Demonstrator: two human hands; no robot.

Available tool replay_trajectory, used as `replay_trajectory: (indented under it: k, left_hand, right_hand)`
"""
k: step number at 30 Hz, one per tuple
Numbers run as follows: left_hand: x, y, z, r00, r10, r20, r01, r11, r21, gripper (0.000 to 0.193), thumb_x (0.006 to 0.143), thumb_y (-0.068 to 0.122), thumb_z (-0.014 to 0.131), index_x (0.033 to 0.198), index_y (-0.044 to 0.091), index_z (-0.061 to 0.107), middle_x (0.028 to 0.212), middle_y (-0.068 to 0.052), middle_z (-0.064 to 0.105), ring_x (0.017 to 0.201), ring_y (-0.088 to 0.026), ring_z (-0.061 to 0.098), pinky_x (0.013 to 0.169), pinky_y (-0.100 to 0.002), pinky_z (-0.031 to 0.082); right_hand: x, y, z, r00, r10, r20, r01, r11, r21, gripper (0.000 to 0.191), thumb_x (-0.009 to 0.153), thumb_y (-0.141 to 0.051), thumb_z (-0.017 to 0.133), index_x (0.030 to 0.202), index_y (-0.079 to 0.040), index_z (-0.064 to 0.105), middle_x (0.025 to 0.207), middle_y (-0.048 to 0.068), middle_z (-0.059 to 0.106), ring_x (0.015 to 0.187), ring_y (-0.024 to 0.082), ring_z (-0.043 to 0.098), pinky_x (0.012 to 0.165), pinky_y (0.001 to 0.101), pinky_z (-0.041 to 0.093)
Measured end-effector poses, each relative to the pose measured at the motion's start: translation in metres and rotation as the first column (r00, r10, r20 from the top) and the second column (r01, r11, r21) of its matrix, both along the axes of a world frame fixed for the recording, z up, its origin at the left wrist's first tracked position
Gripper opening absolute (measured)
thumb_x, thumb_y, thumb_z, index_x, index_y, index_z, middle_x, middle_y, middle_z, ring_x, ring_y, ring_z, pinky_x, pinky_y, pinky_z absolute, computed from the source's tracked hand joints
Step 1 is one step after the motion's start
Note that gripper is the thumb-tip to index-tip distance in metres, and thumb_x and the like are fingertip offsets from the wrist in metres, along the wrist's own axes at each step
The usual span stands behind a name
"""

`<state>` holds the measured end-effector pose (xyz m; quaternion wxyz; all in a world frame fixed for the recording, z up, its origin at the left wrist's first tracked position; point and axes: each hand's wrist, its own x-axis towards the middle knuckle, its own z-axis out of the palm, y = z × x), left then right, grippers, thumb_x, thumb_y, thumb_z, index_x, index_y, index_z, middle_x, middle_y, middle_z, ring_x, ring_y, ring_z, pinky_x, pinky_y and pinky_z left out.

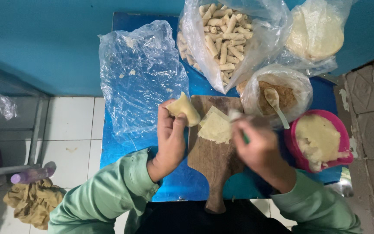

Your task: The person places a thin square wafer sheet on a wooden board, spoons a brown powdery filling onto it, and folds and rolls the sheet by hand into a cylindrical snack. Finished rolled snacks accumulate in a plastic bag on the table, and the person repeats the cycle with new sheets.

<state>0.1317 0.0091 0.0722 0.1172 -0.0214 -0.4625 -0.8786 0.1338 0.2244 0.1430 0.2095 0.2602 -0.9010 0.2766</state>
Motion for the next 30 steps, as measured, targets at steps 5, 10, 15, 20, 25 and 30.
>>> replay_trajectory:
  k: [5,10,15,20,25,30]
  left_hand:
    - [0.001,0.003,0.002,0.999,-0.036,-0.005,0.036,0.999,-0.007,0.031,0.108,0.005,0.051,0.138,0.002,0.044,0.122,-0.007,0.059,0.111,-0.012,0.056,0.099,-0.029,0.048]
    - [0.0,0.001,0.005,0.998,-0.057,0.009,0.057,0.996,-0.064,0.031,0.108,0.007,0.052,0.137,0.002,0.044,0.12,-0.007,0.059,0.109,-0.012,0.057,0.096,-0.029,0.049]
    - [0.001,0.001,0.006,0.996,-0.09,0.011,0.09,0.994,-0.068,0.03,0.108,0.01,0.053,0.136,0.002,0.044,0.12,-0.007,0.059,0.11,-0.012,0.056,0.096,-0.029,0.049]
    - [0.001,0.002,0.006,0.995,-0.103,0.015,0.104,0.992,-0.065,0.03,0.109,0.009,0.053,0.136,0.002,0.046,0.121,-0.007,0.058,0.111,-0.012,0.054,0.098,-0.029,0.049]
    - [0.002,0.003,0.007,0.992,-0.121,0.024,0.122,0.991,-0.047,0.03,0.107,0.008,0.052,0.136,0.002,0.045,0.122,-0.007,0.058,0.111,-0.011,0.054,0.098,-0.029,0.049]
    - [0.0,0.004,0.007,0.987,-0.155,0.039,0.159,0.975,-0.154,0.03,0.106,0.006,0.053,0.135,0.002,0.046,0.118,-0.006,0.062,0.108,-0.01,0.059,0.094,-0.027,0.051]
  right_hand:
    - [0.01,-0.029,0.011,0.978,0.208,-0.031,-0.193,0.948,0.252,0.013,0.08,-0.008,0.075,0.09,-0.003,0.068,0.099,0.012,0.071,0.094,0.028,0.067,0.084,0.0396,0.047]
    - [0.011,-0.032,0.013,0.982,0.189,-0.001,-0.183,0.95,0.254,0.013,0.081,-0.008,0.075,0.091,-0.003,0.068,0.095,0.01,0.07,0.091,0.027,0.066,0.081,0.0403,0.047]
    - [0.013,-0.029,0.006,0.983,0.18,0.033,-0.183,0.946,0.269,0.011,0.082,-0.009,0.075,0.089,-0.004,0.068,0.091,0.009,0.069,0.087,0.027,0.065,0.077,0.0402,0.046]
    - [0.014,-0.027,0.003,0.986,0.158,0.05,-0.165,0.945,0.282,0.012,0.083,-0.011,0.076,0.089,-0.004,0.069,0.086,0.008,0.067,0.082,0.026,0.063,0.072,0.0398,0.044]
    - [0.015,-0.027,0.003,0.984,0.171,0.054,-0.179,0.948,0.261,0.011,0.083,-0.011,0.075,0.088,-0.004,0.067,0.083,0.008,0.065,0.079,0.028,0.061,0.071,0.0409,0.044]
    - [0.014,-0.024,0.003,0.986,0.16,0.046,-0.166,0.958,0.233,0.011,0.082,-0.011,0.076,0.087,-0.006,0.067,0.08,0.008,0.065,0.076,0.028,0.06,0.07,0.0417,0.043]
